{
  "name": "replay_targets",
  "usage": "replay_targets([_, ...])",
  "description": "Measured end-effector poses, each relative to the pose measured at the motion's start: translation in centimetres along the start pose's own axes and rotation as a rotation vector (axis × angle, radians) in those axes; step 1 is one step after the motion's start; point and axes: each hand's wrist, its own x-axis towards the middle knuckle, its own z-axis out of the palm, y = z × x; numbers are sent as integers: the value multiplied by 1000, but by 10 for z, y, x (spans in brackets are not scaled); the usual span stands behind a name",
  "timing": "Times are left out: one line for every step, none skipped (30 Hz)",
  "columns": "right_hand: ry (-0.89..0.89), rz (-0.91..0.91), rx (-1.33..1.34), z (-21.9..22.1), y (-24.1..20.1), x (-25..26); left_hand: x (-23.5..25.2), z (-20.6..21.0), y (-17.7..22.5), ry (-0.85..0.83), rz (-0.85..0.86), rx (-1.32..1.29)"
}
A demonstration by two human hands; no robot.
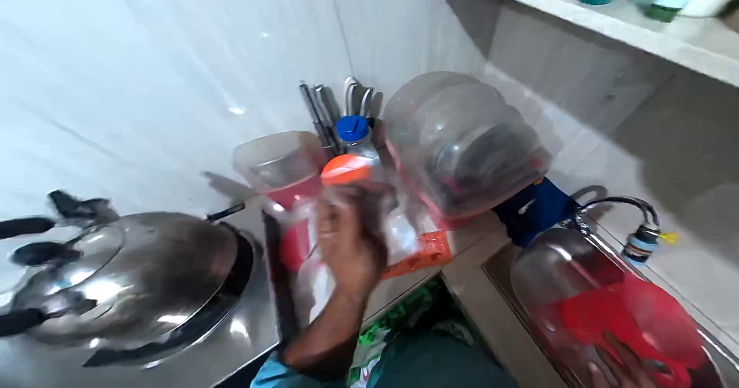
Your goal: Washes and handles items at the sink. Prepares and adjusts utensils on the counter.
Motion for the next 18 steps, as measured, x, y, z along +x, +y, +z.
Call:
replay_targets([9, 2, 96, 8, 6, 6, -12, 26, -17, -131, -152, -125])
replay_targets([108, -48, 184, 25, 21, 9, -28, 54, -35, -259, -305, -246])
replay_targets([242, -117, 254, 42, 31, 17, -46, 83, -49, -373, -440, -318])
replay_targets([337, -147, 327, 50, 31, 30, -66, 109, -62, -465, -563, -377])
replay_targets([378, -136, 400, 49, 23, 44, -86, 131, -74, -551, -656, -428])
replay_targets([387, -111, 467, 43, 13, 56, -105, 147, -83, -623, -720, -471])
replay_targets([415, -85, 528, 36, 3, 65, -122, 160, -91, -682, -755, -507])
replay_targets([473, -66, 572, 30, -6, 70, -136, 170, -96, -729, -766, -526])
replay_targets([543, -56, 596, 26, -9, 72, -147, 177, -100, -760, -763, -539])
replay_targets([612, -43, 600, 23, -8, 69, -155, 181, -102, -780, -761, -538])
replay_targets([666, -25, 583, 19, -6, 64, -162, 185, -104, -784, -774, -551])
replay_targets([700, -6, 557, 14, -4, 57, -167, 187, -105, -801, -795, -558])
replay_targets([714, 11, 532, 9, -1, 51, -171, 189, -107, -833, -820, -564])
replay_targets([716, 28, 512, 5, 3, 44, -174, 192, -111, -858, -864, -606])
replay_targets([714, 44, 495, 1, 7, 38, -176, 195, -116, -887, -922, -668])
replay_targets([706, 59, 478, -3, 13, 32, -175, 200, -117, -898, -983, -708])
replay_targets([696, 69, 461, -6, 18, 28, -170, 206, -114, -900, -1028, -713])
replay_targets([691, 81, 443, -9, 24, 24, -163, 213, -110, -927, -1038, -694])
